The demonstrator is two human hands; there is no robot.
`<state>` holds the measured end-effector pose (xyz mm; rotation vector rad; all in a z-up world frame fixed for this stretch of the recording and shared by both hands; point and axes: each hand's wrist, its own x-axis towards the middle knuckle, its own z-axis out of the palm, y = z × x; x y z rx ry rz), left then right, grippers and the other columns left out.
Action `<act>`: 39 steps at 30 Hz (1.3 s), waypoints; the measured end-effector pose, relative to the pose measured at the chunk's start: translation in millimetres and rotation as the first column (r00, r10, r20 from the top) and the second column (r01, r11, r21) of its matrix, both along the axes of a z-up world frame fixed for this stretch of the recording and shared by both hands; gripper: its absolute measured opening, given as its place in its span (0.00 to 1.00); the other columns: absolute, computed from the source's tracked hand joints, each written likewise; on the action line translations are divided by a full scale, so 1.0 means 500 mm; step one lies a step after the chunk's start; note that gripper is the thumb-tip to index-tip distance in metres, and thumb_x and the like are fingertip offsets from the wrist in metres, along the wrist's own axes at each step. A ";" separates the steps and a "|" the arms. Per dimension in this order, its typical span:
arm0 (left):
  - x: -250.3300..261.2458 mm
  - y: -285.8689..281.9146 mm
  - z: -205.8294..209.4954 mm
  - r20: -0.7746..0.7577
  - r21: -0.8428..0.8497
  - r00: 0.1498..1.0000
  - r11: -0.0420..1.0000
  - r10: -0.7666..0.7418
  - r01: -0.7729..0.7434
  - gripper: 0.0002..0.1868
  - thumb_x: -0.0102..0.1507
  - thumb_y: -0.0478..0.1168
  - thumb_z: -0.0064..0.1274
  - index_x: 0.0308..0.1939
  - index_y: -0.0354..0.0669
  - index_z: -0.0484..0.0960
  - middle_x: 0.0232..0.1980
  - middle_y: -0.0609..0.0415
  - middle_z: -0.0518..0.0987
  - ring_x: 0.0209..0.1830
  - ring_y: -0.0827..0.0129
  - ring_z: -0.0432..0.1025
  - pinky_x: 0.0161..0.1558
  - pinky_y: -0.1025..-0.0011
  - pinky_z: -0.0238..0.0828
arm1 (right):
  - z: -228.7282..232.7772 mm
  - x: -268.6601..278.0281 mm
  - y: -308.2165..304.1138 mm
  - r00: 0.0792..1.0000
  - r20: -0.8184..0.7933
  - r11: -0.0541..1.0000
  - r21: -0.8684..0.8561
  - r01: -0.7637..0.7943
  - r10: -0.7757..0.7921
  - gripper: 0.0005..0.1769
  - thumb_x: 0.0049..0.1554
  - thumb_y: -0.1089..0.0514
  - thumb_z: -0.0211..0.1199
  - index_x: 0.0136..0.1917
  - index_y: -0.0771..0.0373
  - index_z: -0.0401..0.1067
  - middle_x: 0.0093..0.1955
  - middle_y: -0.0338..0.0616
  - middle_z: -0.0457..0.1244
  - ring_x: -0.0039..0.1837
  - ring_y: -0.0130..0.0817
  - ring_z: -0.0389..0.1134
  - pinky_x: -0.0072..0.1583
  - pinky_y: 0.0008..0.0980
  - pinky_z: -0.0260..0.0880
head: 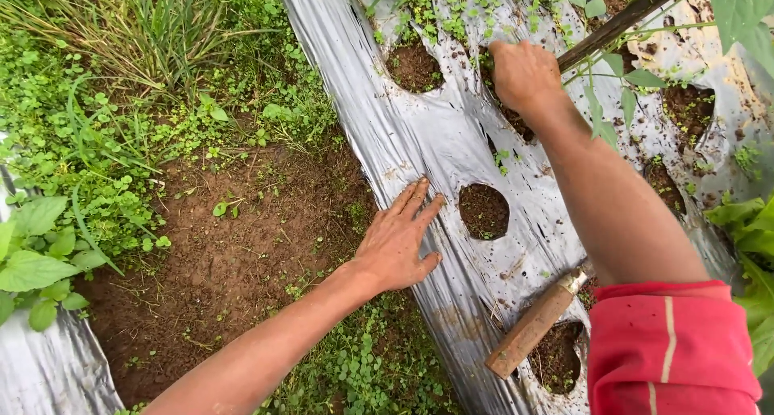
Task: The person removes weeds by hand from the soil and around the base of plants in a garden bed covered with plastic mulch. They pull the weeds and toss them aside, then use a hoe to scrape the soil surface and clear remaining debris.
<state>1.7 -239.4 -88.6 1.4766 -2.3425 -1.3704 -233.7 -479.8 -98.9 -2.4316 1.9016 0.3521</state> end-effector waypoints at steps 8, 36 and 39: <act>-0.005 0.000 0.001 0.019 0.001 1.000 1.000 -0.006 0.006 0.51 0.62 0.50 0.58 0.81 0.53 0.41 0.85 0.53 0.26 0.84 0.64 0.23 0.76 0.40 0.32 | 0.111 0.045 0.066 0.994 0.045 0.923 0.378 0.075 -0.099 0.32 0.61 0.79 0.42 0.77 0.66 0.57 0.52 0.54 0.63 0.43 0.42 0.65 0.57 0.47 0.73; -0.004 -0.001 -0.006 0.020 -0.026 1.000 1.000 -0.009 0.010 0.51 0.61 0.50 0.58 0.81 0.54 0.42 0.85 0.52 0.27 0.84 0.63 0.25 0.74 0.37 0.36 | -0.034 0.021 -0.013 0.738 0.583 0.929 0.089 0.358 -0.340 0.22 0.61 0.69 0.62 0.69 0.65 0.69 0.62 0.60 0.67 0.31 0.28 0.65 0.31 0.24 0.72; 0.000 -0.003 -0.004 0.021 -0.013 1.000 1.000 -0.013 0.013 0.51 0.62 0.50 0.57 0.81 0.55 0.41 0.85 0.53 0.27 0.84 0.64 0.24 0.75 0.37 0.33 | -0.009 0.025 0.010 0.659 0.631 0.855 0.013 0.519 -0.410 0.16 0.62 0.65 0.63 0.63 0.64 0.67 0.62 0.63 0.61 0.68 0.57 0.61 0.67 0.61 0.64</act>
